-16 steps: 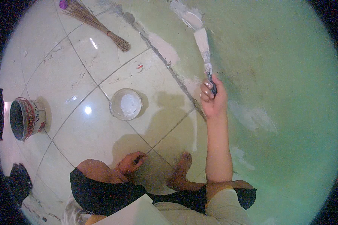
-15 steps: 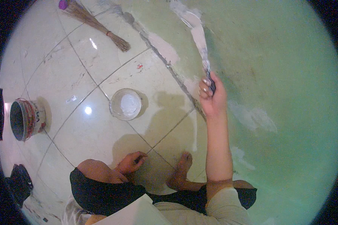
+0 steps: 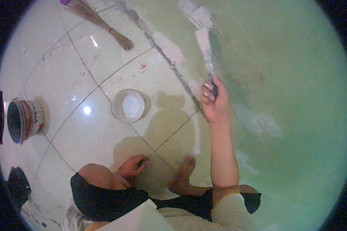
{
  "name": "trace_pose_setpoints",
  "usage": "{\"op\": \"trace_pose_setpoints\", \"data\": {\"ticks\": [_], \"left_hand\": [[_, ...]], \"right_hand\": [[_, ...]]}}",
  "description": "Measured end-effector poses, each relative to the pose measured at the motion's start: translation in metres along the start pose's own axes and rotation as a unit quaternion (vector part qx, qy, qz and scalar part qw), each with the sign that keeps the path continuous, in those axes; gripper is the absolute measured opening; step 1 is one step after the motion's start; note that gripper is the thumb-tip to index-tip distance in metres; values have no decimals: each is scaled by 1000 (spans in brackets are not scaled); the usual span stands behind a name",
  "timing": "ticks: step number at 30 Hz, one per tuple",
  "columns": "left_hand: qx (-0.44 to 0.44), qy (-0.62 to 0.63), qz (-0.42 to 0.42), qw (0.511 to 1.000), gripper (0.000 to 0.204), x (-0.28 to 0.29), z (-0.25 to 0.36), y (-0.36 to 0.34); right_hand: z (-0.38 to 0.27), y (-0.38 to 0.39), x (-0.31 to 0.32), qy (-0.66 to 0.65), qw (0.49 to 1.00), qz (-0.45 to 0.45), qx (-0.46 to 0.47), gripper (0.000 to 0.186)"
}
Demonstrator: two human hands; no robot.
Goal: The person patches a crack in a wall by applying a white substance from a container onto the surface using a putty knife.
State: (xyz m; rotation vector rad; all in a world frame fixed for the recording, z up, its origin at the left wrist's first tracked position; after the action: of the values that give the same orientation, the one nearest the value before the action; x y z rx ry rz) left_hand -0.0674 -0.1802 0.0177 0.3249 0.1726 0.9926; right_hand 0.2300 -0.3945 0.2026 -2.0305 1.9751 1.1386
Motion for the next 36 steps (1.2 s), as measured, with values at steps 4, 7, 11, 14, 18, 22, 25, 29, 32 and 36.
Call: {"op": "trace_pose_setpoints", "data": {"ticks": [4,7,11,14,18,22,25,29,32,36], "left_hand": [[-9,5,9,1000,24,-3,-7,-1],[-27,10,14,999,24,-2,-4,-4],[-16,23,25,999,25,-1,-6,-1],[23,19,11,999,25,-2,-4,-1],[15,33,5,999,26,0,-2,-1],[-18,6,13,1000,26,1,1,-4],[-17,15,22,999,24,-4,-6,-5],[-19,19,51,998,22,1,1,-2],[-38,23,58,997,22,-2,-6,-4],[-40,42,52,997,22,0,1,-5]], "right_hand": [[7,-47,-51,28,999,-36,0,12],[-7,-71,-47,45,998,-19,39,12],[-4,-32,-8,25,998,16,63,14],[-4,1,19,42,994,56,80,14],[-3,-3,2,231,959,94,136,16],[-7,-40,-35,336,924,89,158,17],[-13,-46,-34,314,924,121,180,18],[-8,-12,2,243,935,177,190,19],[-5,13,8,241,925,212,206,20],[-17,4,-10,247,930,161,220,19]]}}
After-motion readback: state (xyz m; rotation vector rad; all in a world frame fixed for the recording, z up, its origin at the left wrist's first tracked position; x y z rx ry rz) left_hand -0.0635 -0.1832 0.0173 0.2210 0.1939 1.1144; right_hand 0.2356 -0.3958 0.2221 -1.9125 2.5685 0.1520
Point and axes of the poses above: each hand's wrist, its own y-axis away from the middle knuckle, its own x-axis out of the back of the hand, z = x × y, the point moved 4 cm from there along -y, towards the middle knuckle, and after that the axes turned 3 degrees about -x, right-handed, at the moved point
